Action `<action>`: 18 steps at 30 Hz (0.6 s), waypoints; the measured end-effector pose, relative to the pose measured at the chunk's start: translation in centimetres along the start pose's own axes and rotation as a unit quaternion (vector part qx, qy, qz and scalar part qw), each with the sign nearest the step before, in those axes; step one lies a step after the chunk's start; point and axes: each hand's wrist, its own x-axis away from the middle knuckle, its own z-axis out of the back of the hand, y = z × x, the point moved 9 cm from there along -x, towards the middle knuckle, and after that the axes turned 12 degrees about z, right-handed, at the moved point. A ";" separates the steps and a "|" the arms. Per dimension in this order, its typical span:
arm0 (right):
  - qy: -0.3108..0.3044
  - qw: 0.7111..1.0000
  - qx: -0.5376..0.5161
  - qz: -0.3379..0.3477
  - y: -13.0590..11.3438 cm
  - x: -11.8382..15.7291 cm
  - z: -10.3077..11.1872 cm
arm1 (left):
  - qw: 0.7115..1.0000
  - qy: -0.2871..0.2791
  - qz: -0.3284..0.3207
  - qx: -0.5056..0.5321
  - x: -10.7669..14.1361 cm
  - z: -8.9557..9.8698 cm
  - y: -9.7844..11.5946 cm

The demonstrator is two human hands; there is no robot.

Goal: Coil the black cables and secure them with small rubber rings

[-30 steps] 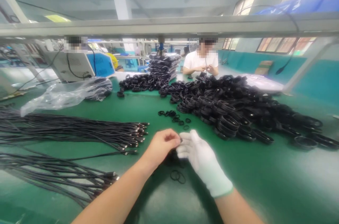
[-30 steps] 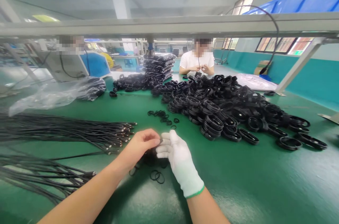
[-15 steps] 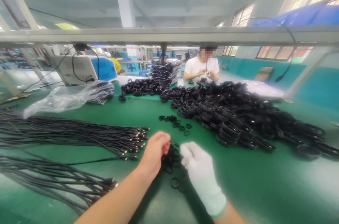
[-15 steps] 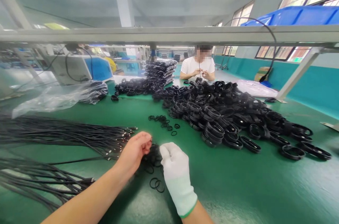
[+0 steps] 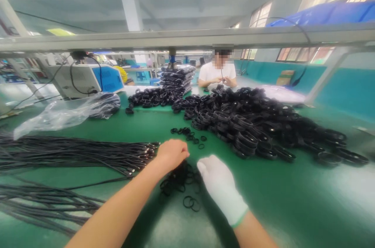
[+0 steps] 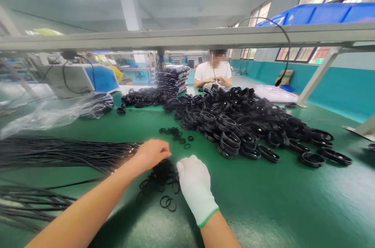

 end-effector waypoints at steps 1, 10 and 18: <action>0.013 1.000 0.003 -0.007 0.2 0.0 0.3 | 1.000 0.008 -0.001 -0.005 -1.2 -0.3 0.5; 0.109 0.991 -0.071 -0.027 1.2 0.1 1.4 | 0.997 -0.018 -0.006 0.069 -6.9 -3.9 1.6; 0.148 0.929 -0.329 -0.079 1.4 0.4 0.6 | 0.941 -0.151 0.008 0.302 -0.4 -4.2 1.2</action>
